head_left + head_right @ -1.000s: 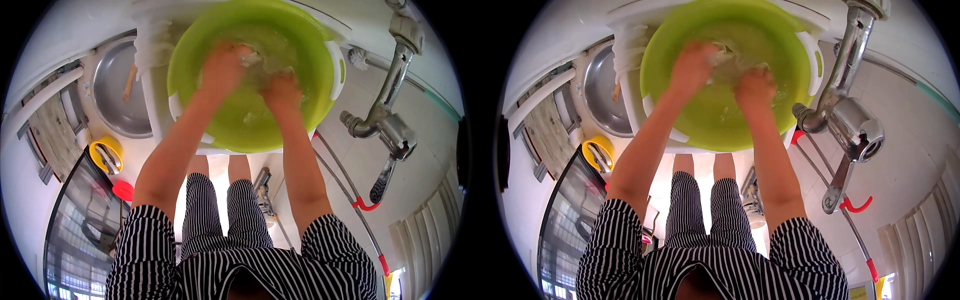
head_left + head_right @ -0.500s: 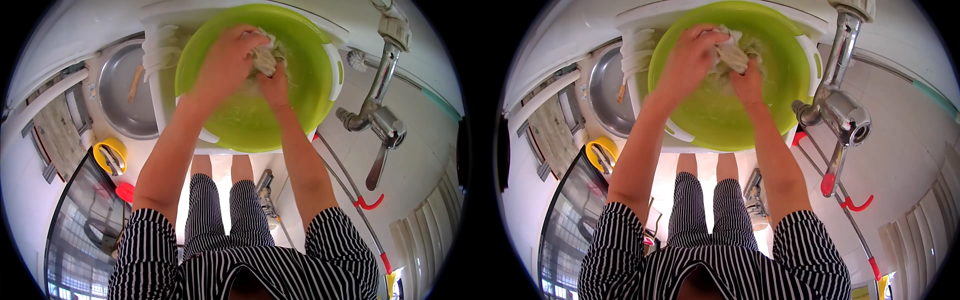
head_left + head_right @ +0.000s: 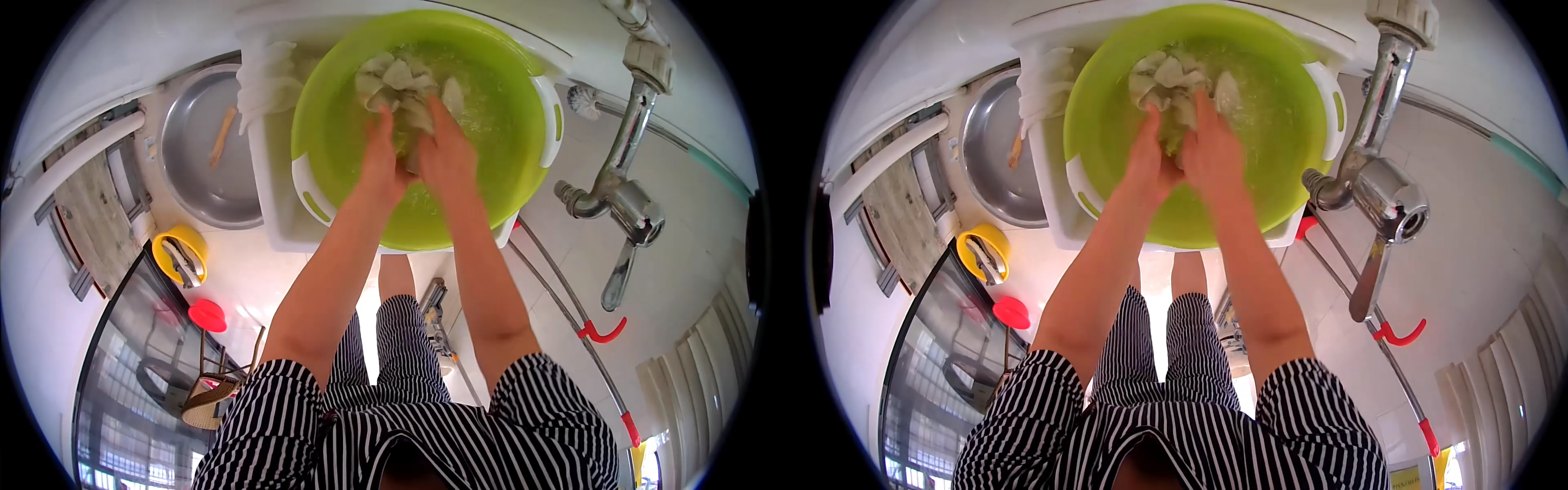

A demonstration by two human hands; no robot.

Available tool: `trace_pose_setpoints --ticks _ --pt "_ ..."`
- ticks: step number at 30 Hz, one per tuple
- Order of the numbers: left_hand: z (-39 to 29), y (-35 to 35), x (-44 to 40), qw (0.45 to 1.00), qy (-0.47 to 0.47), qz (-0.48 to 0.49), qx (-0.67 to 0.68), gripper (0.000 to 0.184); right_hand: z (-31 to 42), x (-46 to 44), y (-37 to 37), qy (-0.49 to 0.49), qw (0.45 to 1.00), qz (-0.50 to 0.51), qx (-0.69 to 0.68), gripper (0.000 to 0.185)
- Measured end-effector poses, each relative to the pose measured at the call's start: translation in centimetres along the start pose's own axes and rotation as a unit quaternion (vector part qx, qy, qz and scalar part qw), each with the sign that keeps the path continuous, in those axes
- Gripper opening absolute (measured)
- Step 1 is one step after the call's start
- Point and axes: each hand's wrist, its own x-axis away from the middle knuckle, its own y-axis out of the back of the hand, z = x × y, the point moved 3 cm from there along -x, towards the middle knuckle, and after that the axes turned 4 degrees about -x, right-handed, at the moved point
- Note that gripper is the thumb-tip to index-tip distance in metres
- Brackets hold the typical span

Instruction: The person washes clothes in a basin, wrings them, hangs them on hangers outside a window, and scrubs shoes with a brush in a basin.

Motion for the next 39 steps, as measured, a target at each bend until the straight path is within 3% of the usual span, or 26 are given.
trace_pose_setpoints --ticks 1,3,4,6,7,8,10,12,14,15,16,17,20,22,23,25,27,29,30,31,32,33,35,37,38,39 --pt "0.1 -0.1 -0.6 1.000 0.001 0.003 0.002 0.052 1.8 1.9 1.7 0.029 0.998 -0.048 -0.039 0.052" --pt "0.8 -0.7 -2.5 0.974 0.017 0.176 0.139 0.051 4.6 5.4 4.4 0.184 0.976 -0.093 -0.068 0.054" --pt "1.9 -0.3 -3.7 0.974 0.018 0.178 0.141 0.051 6.0 6.9 5.5 0.185 0.976 -0.093 -0.065 0.054" --pt "3.0 0.5 -5.0 0.950 -0.245 0.182 -0.063 0.045 8.0 8.8 6.3 0.139 0.979 0.012 -0.151 0.046" --pt "-0.8 -3.3 0.6 0.949 -0.229 0.107 -0.190 0.038 8.0 8.9 5.9 0.138 0.979 0.011 -0.151 0.046" --pt "-0.5 -3.1 0.2 0.949 -0.229 0.108 -0.190 0.038 7.7 8.8 4.7 0.137 0.984 0.042 -0.106 0.043" --pt "1.0 -1.7 -2.2 0.960 -0.202 0.196 0.003 0.037 5.2 8.0 2.5 0.136 0.986 0.071 -0.062 0.040" --pt "2.4 -0.3 -4.7 0.925 -0.168 0.277 0.197 0.037 1.2 5.5 0.5 0.257 0.965 -0.050 -0.011 0.042" --pt "2.3 -0.4 -4.7 0.893 -0.148 0.310 0.291 0.036 -1.9 2.5 0.0 0.208 0.970 -0.126 -0.001 0.040" --pt "2.0 -0.4 -3.9 0.967 -0.153 0.156 0.134 0.039 -3.8 1.4 -0.6 0.148 0.975 -0.168 0.007 0.038" --pt "1.6 0.1 -3.5 0.988 -0.153 -0.002 -0.030 0.043 -4.9 0.2 -0.9 0.092 0.973 -0.211 0.015 0.036" --pt "0.9 0.2 -3.7 0.984 -0.121 -0.023 -0.126 0.048 -5.6 -0.6 -1.4 0.093 0.973 -0.211 0.014 0.036" --pt "0.3 0.7 -4.0 0.983 -0.109 -0.016 -0.148 0.056 -7.0 -2.2 -2.5 0.005 0.961 -0.230 0.151 0.041" --pt "-0.1 0.6 -2.4 0.971 -0.110 -0.071 -0.198 0.058 -8.7 -3.5 -4.8 -0.071 0.968 -0.040 0.238 0.049" --pt "-0.5 0.6 -1.4 0.955 -0.111 -0.125 -0.246 0.060 -9.2 -3.9 -5.4 -0.069 0.969 -0.041 0.235 0.049" --pt "-0.6 1.4 -0.4 0.957 -0.112 -0.098 -0.250 0.067 -9.2 -4.0 -5.7 0.037 0.953 -0.064 0.295 0.054" --pt "-0.9 1.8 1.1 0.958 -0.114 -0.069 -0.252 0.074 -8.6 -4.9 -4.5 0.007 0.953 -0.022 0.303 0.051" --pt "-0.9 1.4 3.0 0.968 -0.044 -0.037 -0.245 0.081 -7.4 -4.8 -2.5 -0.024 0.949 0.016 0.314 0.049" --pt "-1.0 1.2 3.6 0.968 -0.048 -0.032 -0.246 0.081 -6.3 -3.8 -1.1 0.037 0.975 -0.050 0.215 0.045" --pt "-0.6 1.4 4.0 0.977 0.022 -0.036 -0.208 0.085 -5.1 -2.5 0.5 0.099 0.982 -0.114 0.113 0.043" --pt "-0.1 1.3 4.4 0.981 0.092 -0.039 -0.169 0.091 -4.0 -1.1 1.8 0.110 0.984 -0.124 0.068 0.039" --pt "-0.1 1.0 4.9 0.981 0.090 -0.035 -0.169 0.091 -2.8 0.7 3.2 0.121 0.984 -0.132 0.023 0.035" --pt "0.4 0.1 5.8 0.978 0.204 -0.022 -0.025 0.101 -0.5 4.5 5.4 0.171 0.969 -0.176 0.012 0.028" --pt "0.5 -0.1 5.7 0.976 0.209 0.054 -0.003 0.105 2.5 7.7 7.9 0.260 0.946 -0.192 -0.002 0.022" --pt "0.7 -0.3 5.7 0.968 0.216 0.127 0.022 0.109 3.7 8.9 9.1 0.269 0.948 -0.169 -0.010 0.022" --pt "0.9 -0.5 5.5 0.968 0.216 0.129 0.019 0.109 4.6 10.1 10.0 0.277 0.950 -0.146 -0.018 0.023"
